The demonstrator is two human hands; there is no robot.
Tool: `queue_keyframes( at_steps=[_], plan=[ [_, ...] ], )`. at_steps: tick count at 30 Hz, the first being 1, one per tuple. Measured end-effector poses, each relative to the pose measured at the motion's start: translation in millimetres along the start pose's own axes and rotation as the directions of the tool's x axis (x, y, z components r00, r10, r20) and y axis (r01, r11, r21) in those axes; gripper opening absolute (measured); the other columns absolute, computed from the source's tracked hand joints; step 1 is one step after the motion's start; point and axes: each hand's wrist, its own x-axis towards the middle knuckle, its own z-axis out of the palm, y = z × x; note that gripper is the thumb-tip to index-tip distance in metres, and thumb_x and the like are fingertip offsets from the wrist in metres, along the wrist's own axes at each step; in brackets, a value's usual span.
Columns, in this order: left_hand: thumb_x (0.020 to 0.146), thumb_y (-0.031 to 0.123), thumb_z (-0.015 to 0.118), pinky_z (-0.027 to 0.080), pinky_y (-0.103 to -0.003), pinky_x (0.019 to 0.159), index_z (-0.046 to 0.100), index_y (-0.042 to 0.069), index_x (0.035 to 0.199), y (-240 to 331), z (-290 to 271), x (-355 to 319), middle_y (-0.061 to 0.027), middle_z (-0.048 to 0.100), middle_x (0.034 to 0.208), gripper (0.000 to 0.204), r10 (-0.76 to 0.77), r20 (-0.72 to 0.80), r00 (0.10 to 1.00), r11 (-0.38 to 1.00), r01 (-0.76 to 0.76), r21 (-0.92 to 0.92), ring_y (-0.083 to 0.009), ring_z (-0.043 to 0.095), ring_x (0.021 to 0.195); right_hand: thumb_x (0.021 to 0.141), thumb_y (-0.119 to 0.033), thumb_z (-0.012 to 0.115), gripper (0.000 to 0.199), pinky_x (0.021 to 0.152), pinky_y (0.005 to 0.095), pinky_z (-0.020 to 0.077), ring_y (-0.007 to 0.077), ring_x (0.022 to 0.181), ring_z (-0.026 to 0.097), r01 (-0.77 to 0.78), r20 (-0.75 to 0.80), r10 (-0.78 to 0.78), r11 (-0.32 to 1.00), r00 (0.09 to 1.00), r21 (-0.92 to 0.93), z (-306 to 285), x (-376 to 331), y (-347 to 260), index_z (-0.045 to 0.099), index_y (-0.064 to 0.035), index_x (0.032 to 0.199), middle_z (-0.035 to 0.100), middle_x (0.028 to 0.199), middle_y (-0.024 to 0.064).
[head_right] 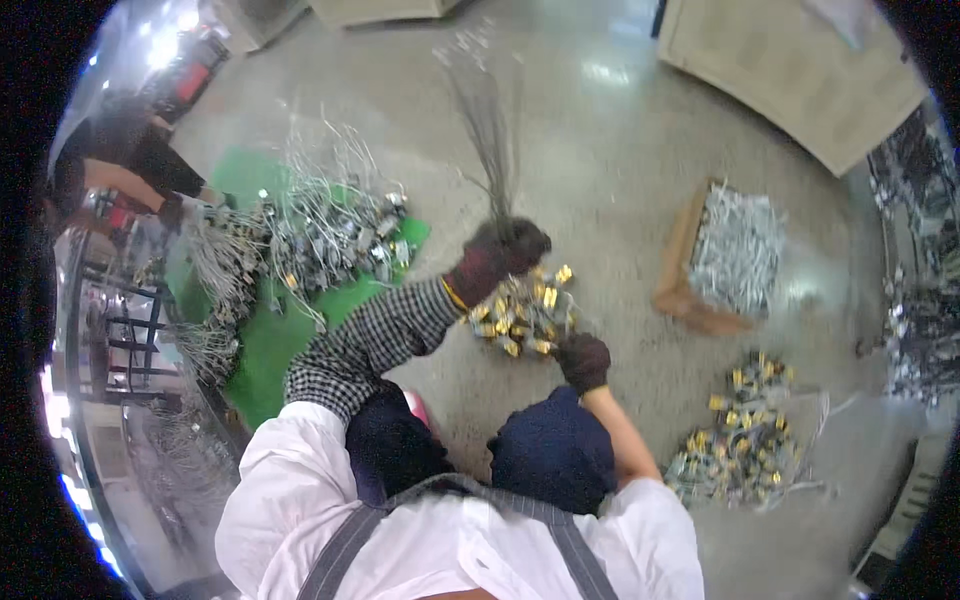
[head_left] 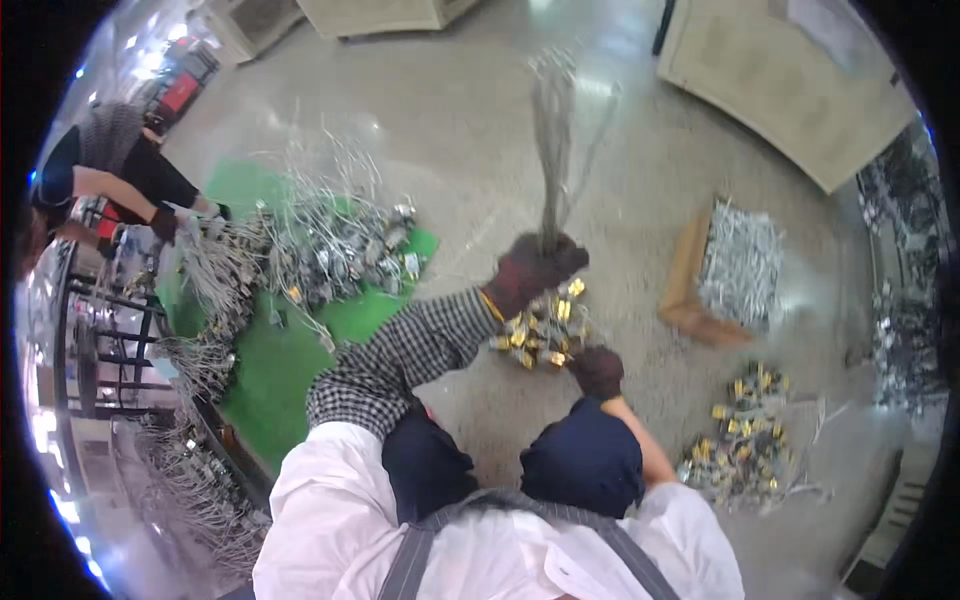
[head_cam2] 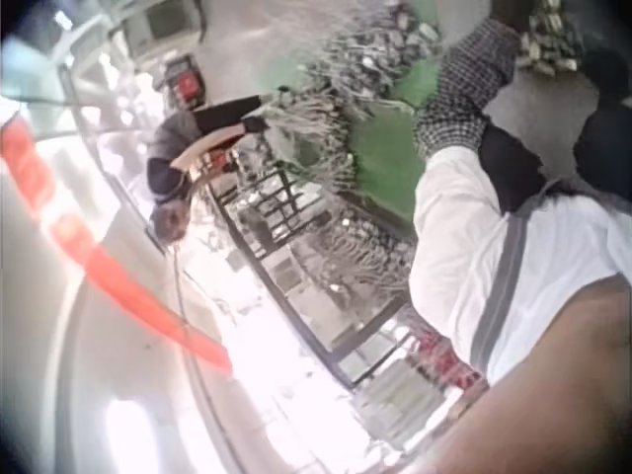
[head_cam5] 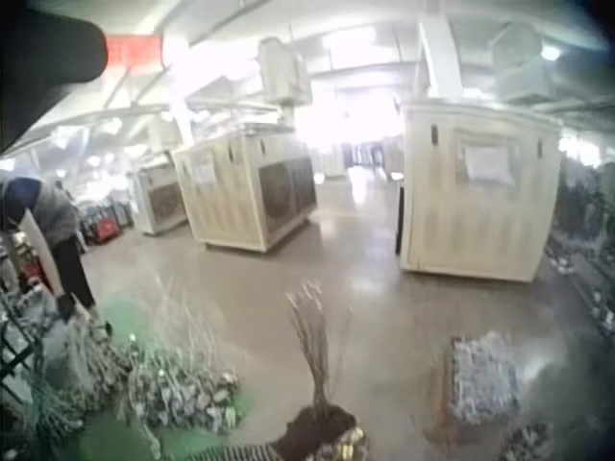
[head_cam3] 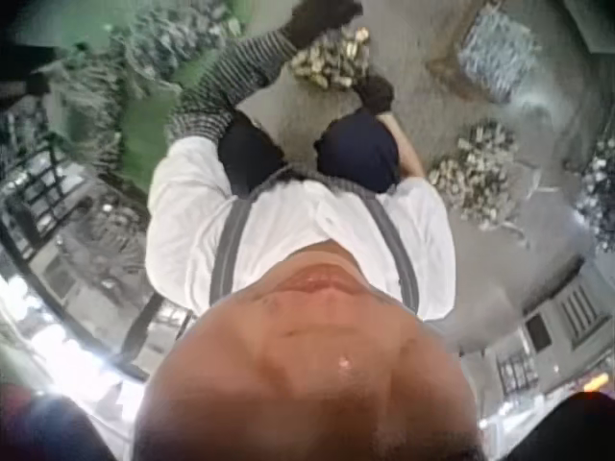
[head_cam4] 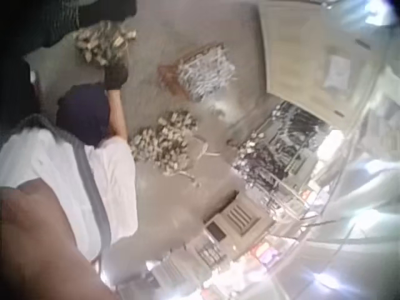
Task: Gathering and bundling bunches of long electronic wires from the floor onto a pile.
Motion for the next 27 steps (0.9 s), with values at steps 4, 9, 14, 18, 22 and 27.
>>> queue_keyframes(
  at_steps=[4,9,14,18,22,27],
  plan=[
    [0.085,0.023,0.066,0.043,-0.024,0.052,0.065,0.004,0.088,9,-3,-14,-0.0007,0.061,0.071,0.02,-0.046,-0.012,0.999,0.957,0.041,-0.287,-0.0083,0.054,0.06,0.074,-0.037,0.065,0.022,0.059,0.0428,0.0462,0.0294,0.07,0.058,0.146,-0.194,-0.124,0.984,0.973,0.101,-27,32,-22,0.064,-0.0146,0.073,0.06,0.073,0.0086],
    [0.087,0.03,0.063,0.05,-0.026,0.061,0.064,0.004,0.093,7,9,-2,-0.0019,0.062,0.077,0.026,-0.109,-0.073,0.991,0.938,0.078,-0.338,-0.0102,0.059,0.07,0.074,-0.035,0.065,0.023,0.066,0.0416,0.0479,0.0292,0.078,0.061,-0.001,-0.152,0.048,0.955,0.987,0.296,-50,32,-10,0.068,-0.0146,0.082,0.062,0.078,0.0086],
    [0.088,0.033,0.061,0.048,-0.024,0.058,0.066,0.005,0.09,21,-8,1,-0.0021,0.062,0.074,0.029,-0.096,-0.112,0.989,0.936,0.052,-0.348,-0.0084,0.056,0.064,0.081,-0.029,0.063,0.023,0.069,0.0372,0.0489,0.0265,0.074,0.063,-0.154,0.551,0.082,0.984,0.83,0.086,-197,70,-31,0.068,-0.0078,0.089,0.067,0.083,0.0087],
    [0.085,0.029,0.067,0.047,-0.024,0.056,0.065,0.004,0.09,20,-2,5,-0.0012,0.062,0.073,0.025,-0.094,-0.086,0.992,0.924,0.054,-0.379,-0.0076,0.055,0.064,0.088,-0.016,0.053,0.021,0.071,0.0362,0.0514,0.0204,0.077,0.065,0.182,0.236,-0.742,0.434,0.627,0.882,-273,82,-89,0.064,-0.0021,0.099,0.065,0.093,0.0147],
    [0.072,0.023,0.079,0.047,-0.027,0.061,0.058,0.007,0.106,-16,-1,-3,-0.0015,0.062,0.084,0.043,0.414,-0.219,0.883,0.882,-0.449,-0.145,-0.0093,0.055,0.069,0.087,-0.003,0.05,0.011,0.057,0.0255,0.0482,0.0144,0.065,0.059,0.008,0.048,-0.167,0.317,0.985,0.948,-276,101,-84,0.059,0.0012,0.091,0.061,0.082,0.0085],
    [0.066,0.031,0.083,0.05,-0.032,0.071,0.049,0.006,0.122,-4,-1,-19,-0.0084,0.062,0.095,0.071,0.386,-0.005,0.922,0.888,-0.373,-0.27,-0.0158,0.061,0.078,0.088,-0.01,0.053,0.012,0.044,0.0229,0.0357,0.0096,0.048,0.046,0.066,0.075,-0.153,0.749,0.985,0.66,-279,124,-34,0.058,-0.0002,0.085,0.051,0.064,0.0023]
  ],
)
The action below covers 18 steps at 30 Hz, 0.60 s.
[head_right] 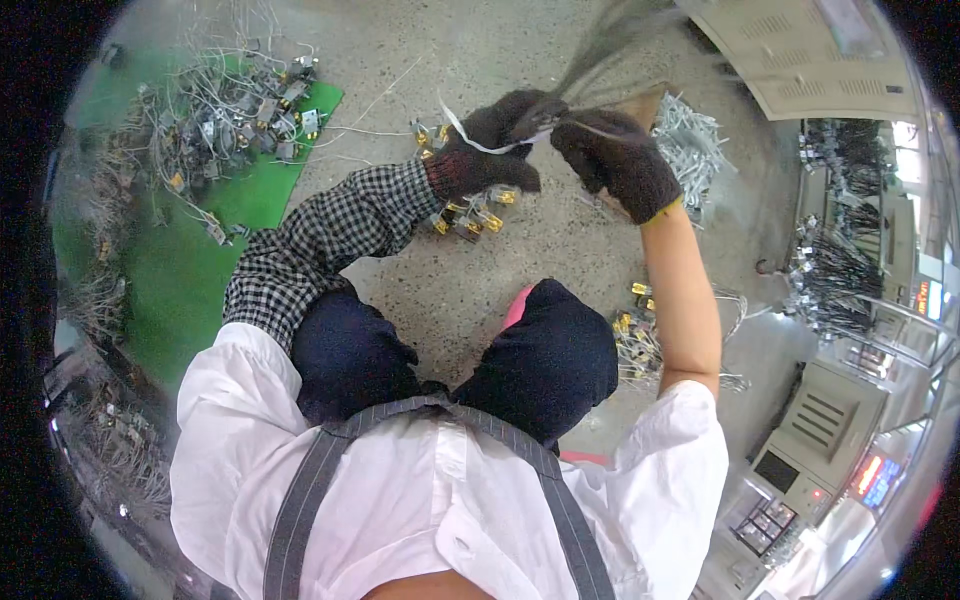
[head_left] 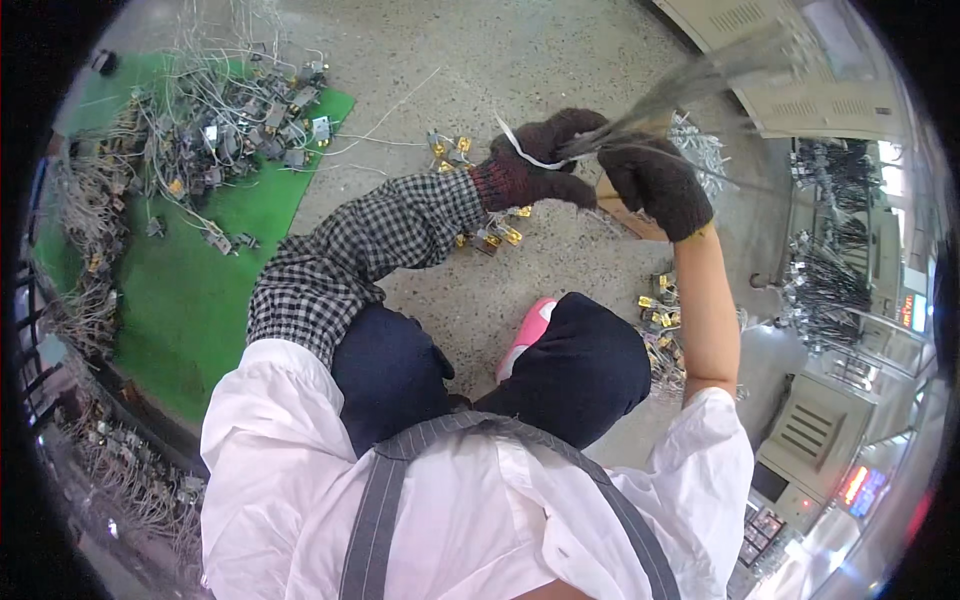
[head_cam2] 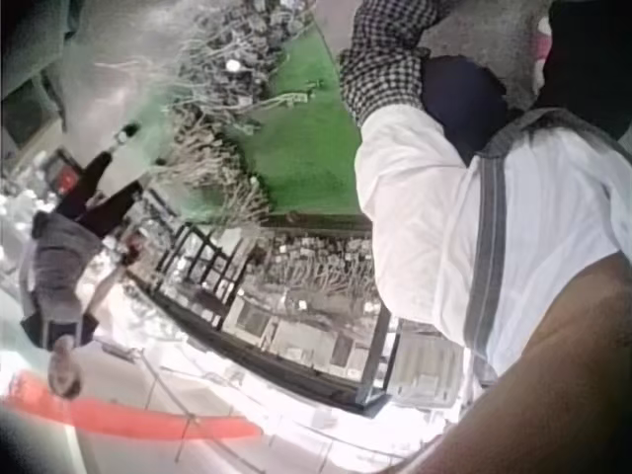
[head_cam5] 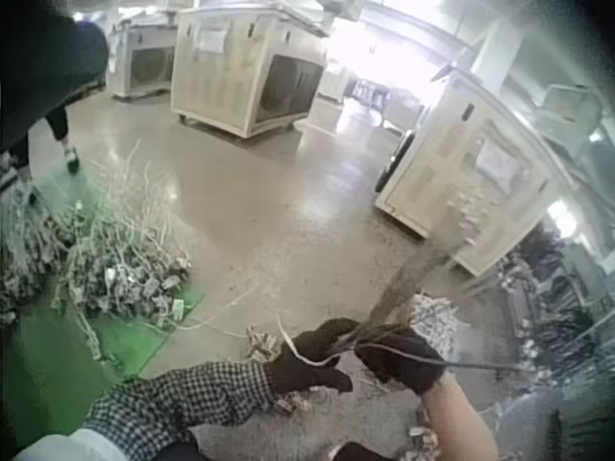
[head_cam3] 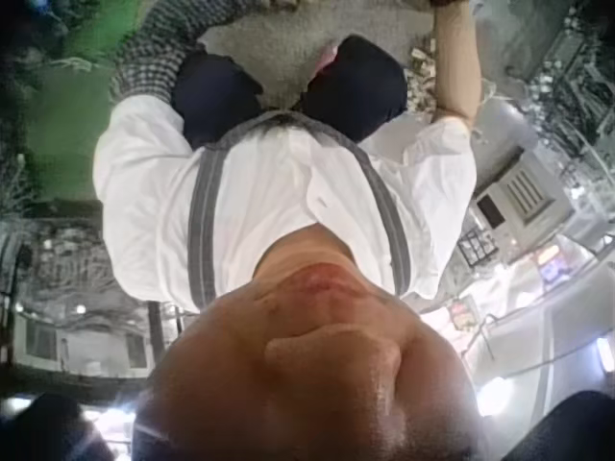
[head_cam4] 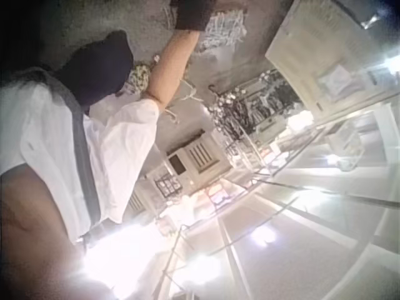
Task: Gathering and bundling bunches of long electronic wires from the floor onto a pile.
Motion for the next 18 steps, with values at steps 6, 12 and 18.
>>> queue_keyframes(
  at_steps=[6,12,18],
  plan=[
    [0.097,0.043,0.04,0.038,-0.025,0.056,0.057,0.006,0.114,-34,-6,10,0.0001,0.05,0.069,0.044,-0.068,0.172,0.983,0.935,0.123,-0.333,-0.0076,0.043,0.058,0.08,-0.017,0.061,0.024,0.076,0.0398,0.0491,0.0303,0.082,0.062,0.171,0.543,0.405,0.664,0.735,-0.727,-11,95,7,0.064,-0.0057,0.101,0.064,0.089,0.015],
    [0.097,0.037,0.042,0.047,-0.025,0.065,0.063,0.007,0.109,-26,-1,12,-0.0049,0.065,0.09,0.039,-0.154,-0.01,0.988,0.873,0.131,-0.469,-0.0112,0.058,0.077,0.076,-0.038,0.064,0.046,0.081,0.0355,0.0488,0.0288,0.095,0.063,0.453,0.476,-0.154,0.645,0.866,-0.616,19,114,-73,0.063,-0.0043,0.107,0.064,0.099,0.0177],
    [0.098,0.023,0.039,0.047,-0.035,0.088,0.049,0.005,0.128,-38,10,0,-0.0155,0.05,0.132,0.036,0.053,-0.379,0.924,0.815,-0.259,-0.518,-0.0209,0.056,0.11,0.072,-0.036,0.072,0.059,0.084,0.0318,0.0478,0.0216,0.094,0.062,-0.414,0.111,0.646,0.601,0.755,-0.683,33,94,-115,0.057,-0.0009,0.118,0.064,0.103,0.0162]
  ],
)
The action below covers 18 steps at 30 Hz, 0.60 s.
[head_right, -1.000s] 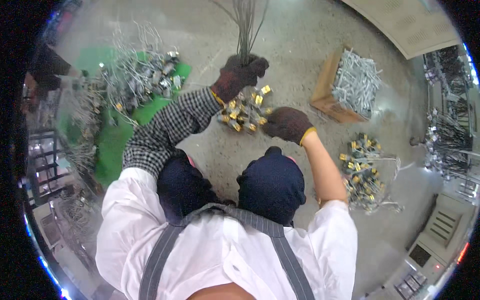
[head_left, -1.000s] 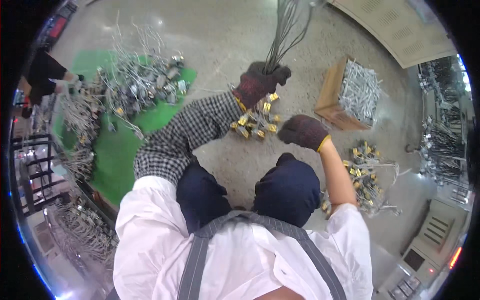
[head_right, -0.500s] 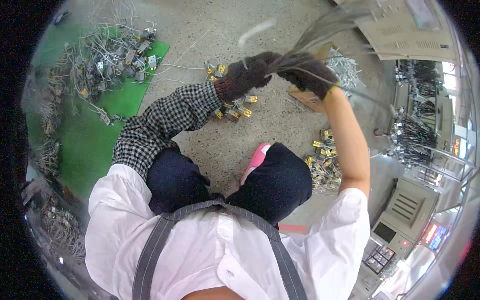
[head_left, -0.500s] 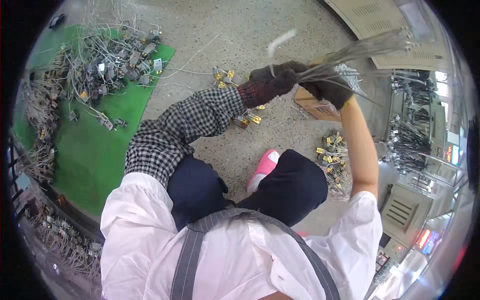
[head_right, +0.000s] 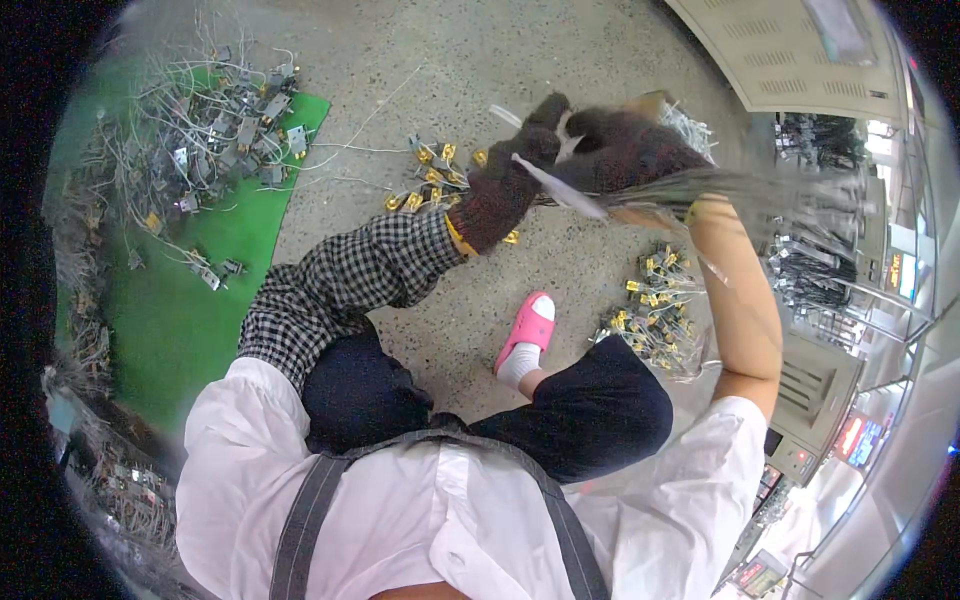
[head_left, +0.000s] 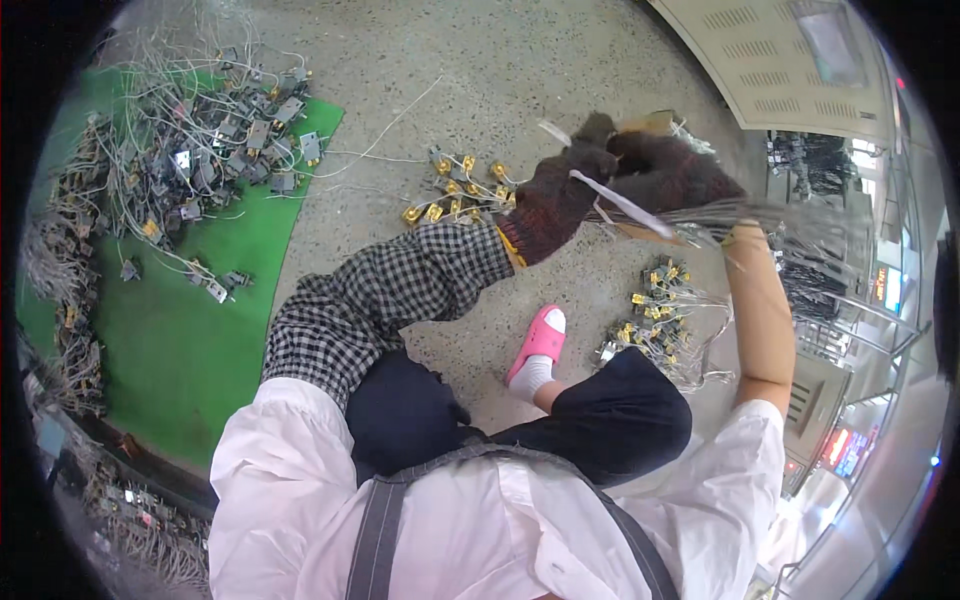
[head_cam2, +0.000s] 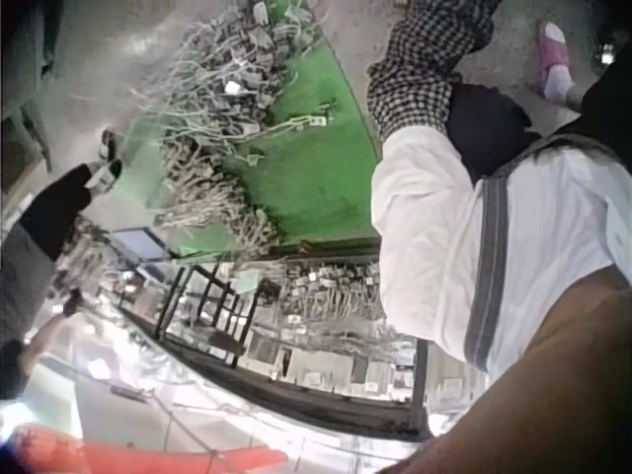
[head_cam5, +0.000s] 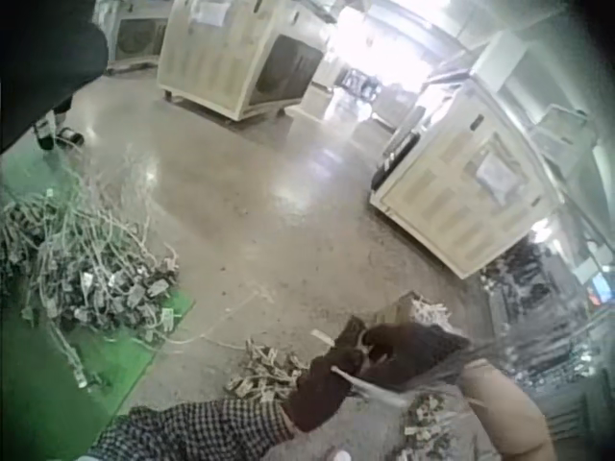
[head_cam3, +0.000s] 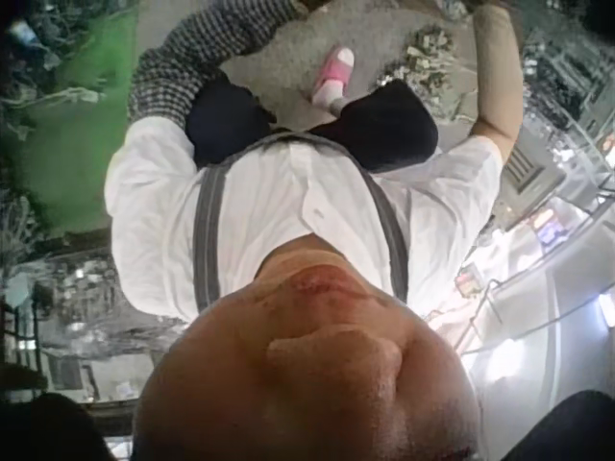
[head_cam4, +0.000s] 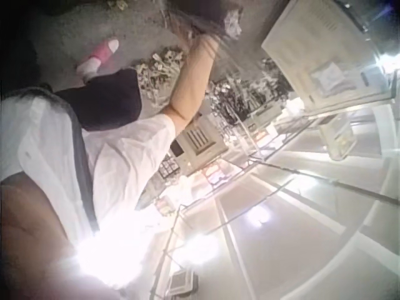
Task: Gathering and bundling bunches of long electronic wires from the floor onto a pile.
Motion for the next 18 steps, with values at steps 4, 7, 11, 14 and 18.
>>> queue_keyframes(
  at_steps=[4,7,11,14,18],
  plan=[
    [0.09,0.021,0.05,0.05,-0.038,0.075,0.054,0.004,0.112,25,-35,15,-0.0191,0.06,0.099,0.028,0.114,0.223,0.968,0.787,-0.225,0.574,-0.0301,0.063,0.084,0.068,-0.019,0.077,0.059,0.084,0.0291,0.0458,0.0136,0.091,0.057,0.161,0.182,-0.258,0.892,0.949,0.423,23,20,16,0.055,-0.0022,0.12,0.065,0.1,0.0092],
    [0.094,0.042,0.037,0.049,-0.043,0.072,0.063,0.003,0.096,51,-64,45,-0.0179,0.064,0.079,0.046,-0.259,0.45,0.855,0.465,-0.298,0.834,-0.0331,0.063,0.073,0.07,-0.018,0.075,0.053,0.081,0.0294,0.0456,0.0122,0.089,0.057,0.156,0.169,-0.239,0.904,0.956,0.397,33,29,-6,0.055,-0.0026,0.117,0.064,0.093,0.0056],
    [0.088,0.069,0.018,0.047,-0.04,0.077,0.069,0.005,0.081,108,-32,75,-0.0125,0.066,0.078,0.082,-0.602,0.342,0.722,0.534,0.046,0.844,-0.0254,0.064,0.074,0.081,-0.021,0.068,0.032,0.07,0.0264,0.0471,0.0129,0.084,0.059,0.761,-0.053,-0.774,0.63,0.63,-0.154,35,35,51,0.057,0.0,0.103,0.062,0.08,0.0035],
    [0.085,0.074,0.011,0.046,-0.038,0.072,0.068,0.006,0.08,86,-46,62,-0.0076,0.062,0.068,0.089,-0.72,0.285,0.632,0.565,0.295,0.771,-0.0218,0.061,0.068,0.084,-0.026,0.063,0.028,0.056,0.0257,0.0473,0.014,0.065,0.06,-0.213,0.221,0.078,0.685,0.972,0.697,46,34,52,0.064,-0.0015,0.097,0.061,0.079,0.0046],
    [0.098,0.049,0.028,0.048,-0.032,0.067,0.064,0.006,0.093,42,-66,46,-0.0084,0.065,0.076,0.056,-0.062,0.476,0.877,0.815,-0.231,0.532,-0.0175,0.062,0.072,0.088,-0.019,0.06,0.021,0.051,0.0162,0.0407,0.0077,0.07,0.056,-0.137,0.098,0.109,0.436,0.989,0.889,57,14,57,0.057,0.001,0.094,0.06,0.079,0.0051]
  ],
)
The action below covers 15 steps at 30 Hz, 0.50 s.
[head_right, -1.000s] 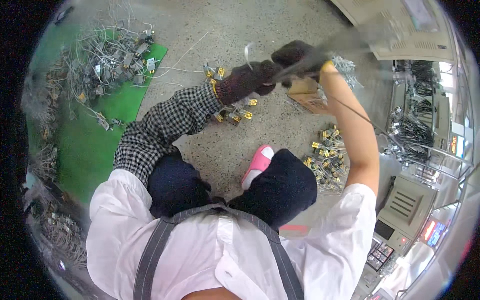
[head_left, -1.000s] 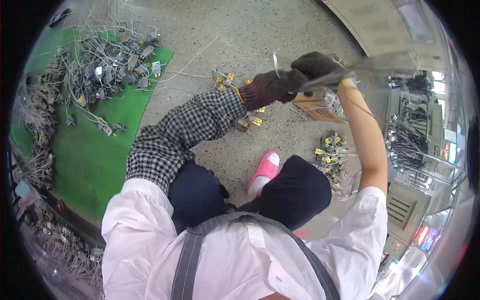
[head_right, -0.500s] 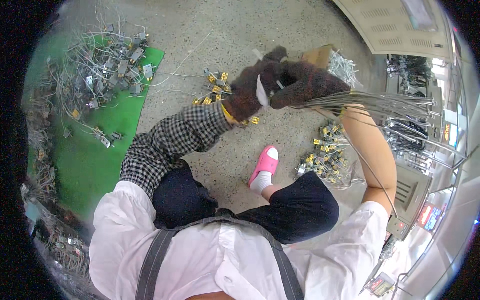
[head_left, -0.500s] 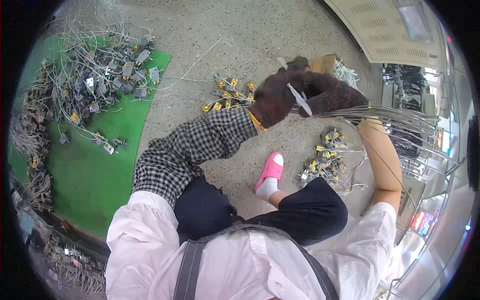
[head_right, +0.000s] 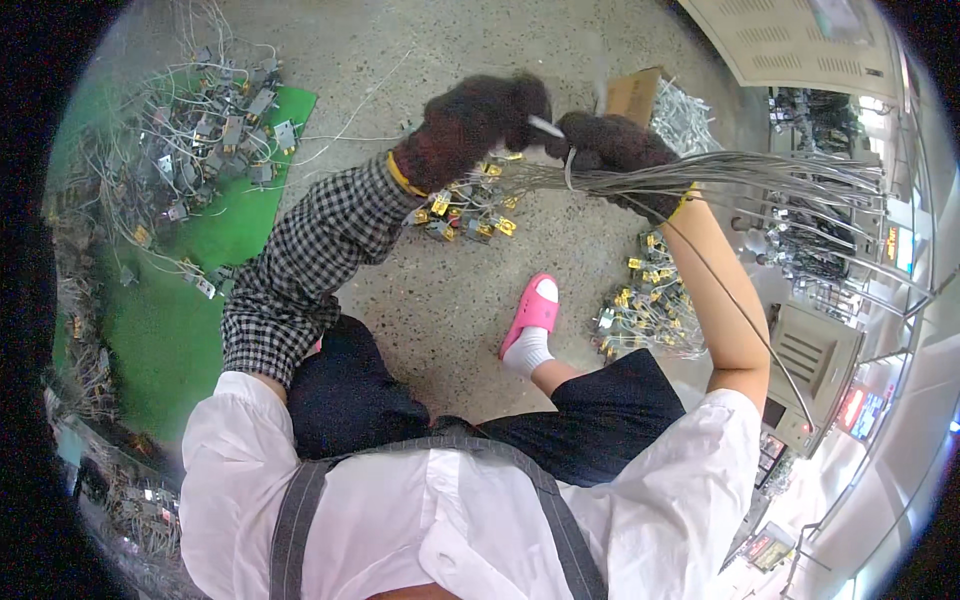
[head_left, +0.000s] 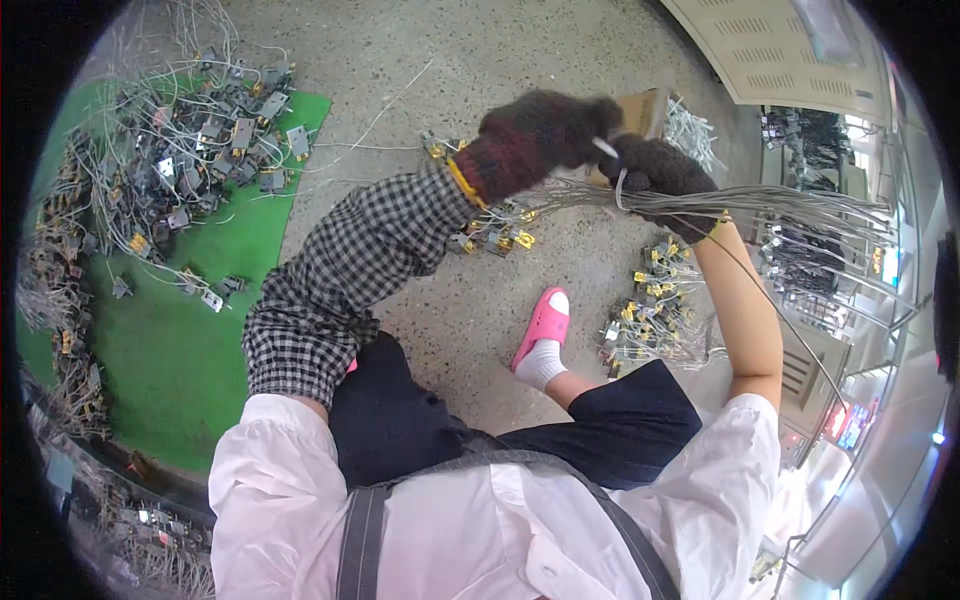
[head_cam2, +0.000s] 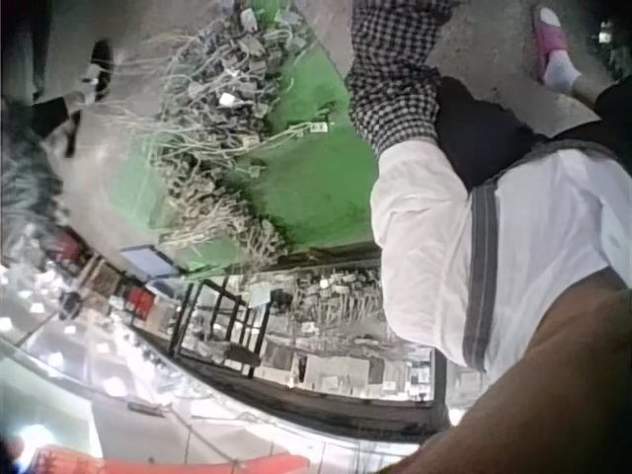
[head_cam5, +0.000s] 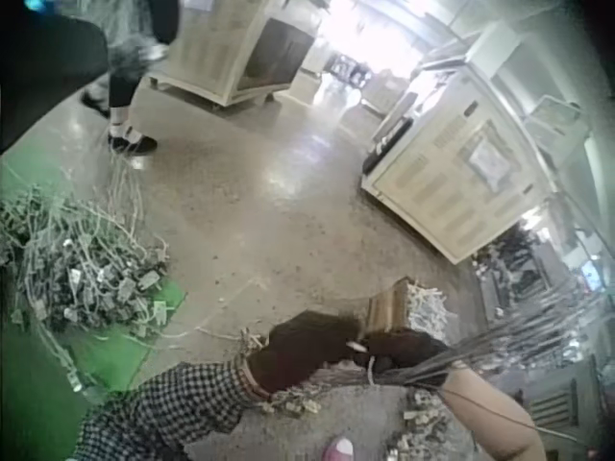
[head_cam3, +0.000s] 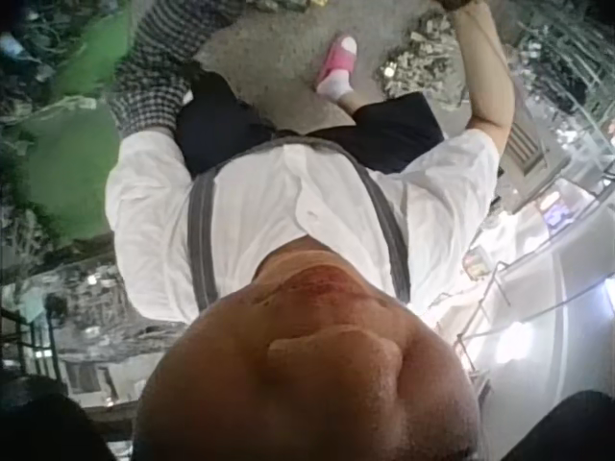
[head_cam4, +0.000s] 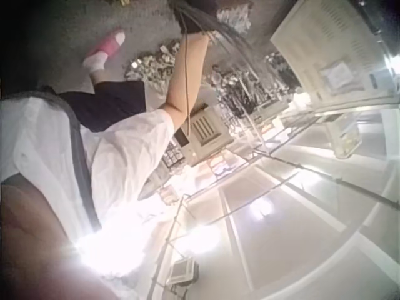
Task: Gathering and bundling bunches of long electronic wires from the floor onto a pile.
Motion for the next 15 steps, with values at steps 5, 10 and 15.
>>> queue_keyframes(
  at_steps=[5,10,15],
  plan=[
    [0.091,0.065,0.024,0.046,-0.036,0.09,0.054,0.002,0.117,-16,19,8,-0.0168,0.065,0.099,0.074,-0.372,0.219,0.902,0.406,0.37,-0.836,-0.0248,0.063,0.094,0.084,-0.014,0.061,0.013,0.051,0.0194,0.0405,0.0072,0.067,0.054,0.443,0.215,-0.388,0.792,0.896,-0.42,-15,-7,0,0.06,-0.0035,0.092,0.059,0.083,0.0028],
    [0.088,0.07,0.021,0.04,-0.036,0.097,0.049,0.001,0.125,-1,40,6,-0.0164,0.06,0.113,0.083,-0.37,0.301,0.879,0.487,0.46,-0.743,-0.0244,0.057,0.107,0.077,-0.012,0.067,0.015,0.065,0.0252,0.0461,0.0101,0.071,0.056,0.251,0.269,-0.183,0.937,0.946,-0.244,-34,2,-12,0.061,-0.0039,0.087,0.06,0.081,-0.0005],
    [0.094,0.06,0.024,0.041,-0.034,0.098,0.049,0.001,0.125,-33,51,7,-0.0151,0.06,0.114,0.072,-0.367,0.27,0.89,0.423,0.418,-0.804,-0.0212,0.057,0.107,0.07,-0.022,0.068,0.03,0.073,0.0363,0.0497,0.0305,0.081,0.061,0.486,0.335,-0.781,-0.046,0.527,-0.873,-1,-3,-25,0.061,-0.0049,0.094,0.063,0.086,0.0141]
  ],
)
